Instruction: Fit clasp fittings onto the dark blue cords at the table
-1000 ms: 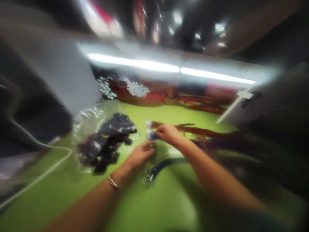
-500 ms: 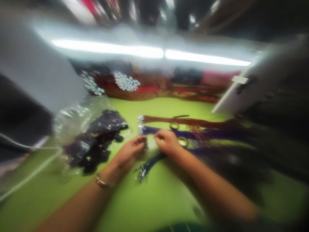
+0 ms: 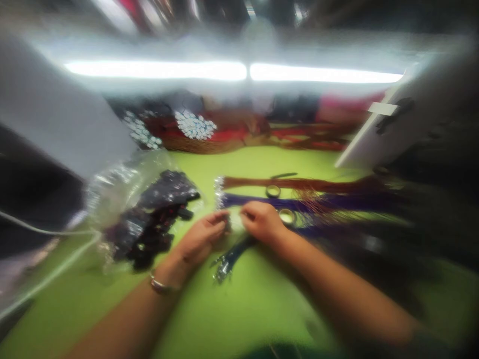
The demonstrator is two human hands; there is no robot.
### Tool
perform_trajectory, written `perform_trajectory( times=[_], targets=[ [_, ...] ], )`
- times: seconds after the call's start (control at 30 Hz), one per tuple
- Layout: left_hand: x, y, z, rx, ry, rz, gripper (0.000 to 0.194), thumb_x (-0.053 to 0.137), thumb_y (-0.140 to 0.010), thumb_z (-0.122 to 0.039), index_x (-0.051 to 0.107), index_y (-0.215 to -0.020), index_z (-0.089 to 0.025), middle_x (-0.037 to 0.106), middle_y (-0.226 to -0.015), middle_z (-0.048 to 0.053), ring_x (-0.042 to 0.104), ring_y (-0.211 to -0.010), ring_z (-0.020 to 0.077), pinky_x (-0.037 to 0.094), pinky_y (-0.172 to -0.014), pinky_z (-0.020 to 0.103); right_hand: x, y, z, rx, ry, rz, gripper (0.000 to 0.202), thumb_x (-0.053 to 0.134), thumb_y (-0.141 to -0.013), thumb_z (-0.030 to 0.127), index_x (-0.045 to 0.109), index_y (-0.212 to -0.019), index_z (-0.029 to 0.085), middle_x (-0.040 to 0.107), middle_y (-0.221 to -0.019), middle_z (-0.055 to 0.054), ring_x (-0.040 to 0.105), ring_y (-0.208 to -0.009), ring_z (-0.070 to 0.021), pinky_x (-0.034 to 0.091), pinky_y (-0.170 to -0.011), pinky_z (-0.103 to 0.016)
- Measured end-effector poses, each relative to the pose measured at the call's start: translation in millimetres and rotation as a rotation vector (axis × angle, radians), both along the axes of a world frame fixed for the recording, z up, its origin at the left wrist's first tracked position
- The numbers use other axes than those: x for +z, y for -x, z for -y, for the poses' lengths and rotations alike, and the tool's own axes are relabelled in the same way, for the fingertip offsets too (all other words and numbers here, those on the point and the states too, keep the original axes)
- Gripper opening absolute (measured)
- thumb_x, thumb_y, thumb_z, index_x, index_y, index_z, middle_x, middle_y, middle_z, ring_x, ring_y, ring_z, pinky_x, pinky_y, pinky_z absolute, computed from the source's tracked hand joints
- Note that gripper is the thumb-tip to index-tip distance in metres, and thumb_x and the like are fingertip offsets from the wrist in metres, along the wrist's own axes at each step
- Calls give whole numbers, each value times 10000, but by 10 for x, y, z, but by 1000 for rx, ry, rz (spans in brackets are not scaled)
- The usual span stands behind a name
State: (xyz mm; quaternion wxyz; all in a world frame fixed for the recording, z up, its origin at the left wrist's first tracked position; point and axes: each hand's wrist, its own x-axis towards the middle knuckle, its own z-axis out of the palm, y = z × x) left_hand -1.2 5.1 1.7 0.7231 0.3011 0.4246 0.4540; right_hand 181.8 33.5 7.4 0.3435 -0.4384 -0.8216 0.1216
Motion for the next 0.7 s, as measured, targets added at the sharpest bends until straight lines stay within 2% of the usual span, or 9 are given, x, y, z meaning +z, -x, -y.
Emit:
perform_trajectory(
  times=[0.1,0.3,0.5,0.7],
  targets=[
    [12,2,3,-4,-3,-12,370,776,-632,-148,673,-988,-145,694,-840,47,628,-664,103,506,-640,199,-8,-16,9,34,-97,60,146,508,-801,152,623,-714,172,621,-688,-23,520,-639,-116,375,-632,-216],
    [-14,10,19,-52,-58,-30,370,769,-653,-198,677,-1008,-143,697,-858,66,628,-681,116,506,-650,218,-42,-39,35,45,-332,267,214,478,-817,177,547,-615,185,526,-624,-13,431,-608,-125,283,-568,-245],
    [-30,13,11,-99,-61,-65,332,753,-678,-216,684,-993,-135,687,-842,65,614,-687,113,493,-652,215,-108,-46,15,91,-418,292,221,430,-823,128,527,-634,187,483,-609,-13,375,-595,-136,256,-561,-264],
    [-6,19,0,-129,-36,-24,336,759,-670,-210,690,-990,-134,677,-858,61,597,-693,96,483,-652,190,-67,-67,32,96,-450,302,237,413,-866,152,535,-666,185,475,-627,-21,369,-641,-146,249,-577,-270]
  ],
)
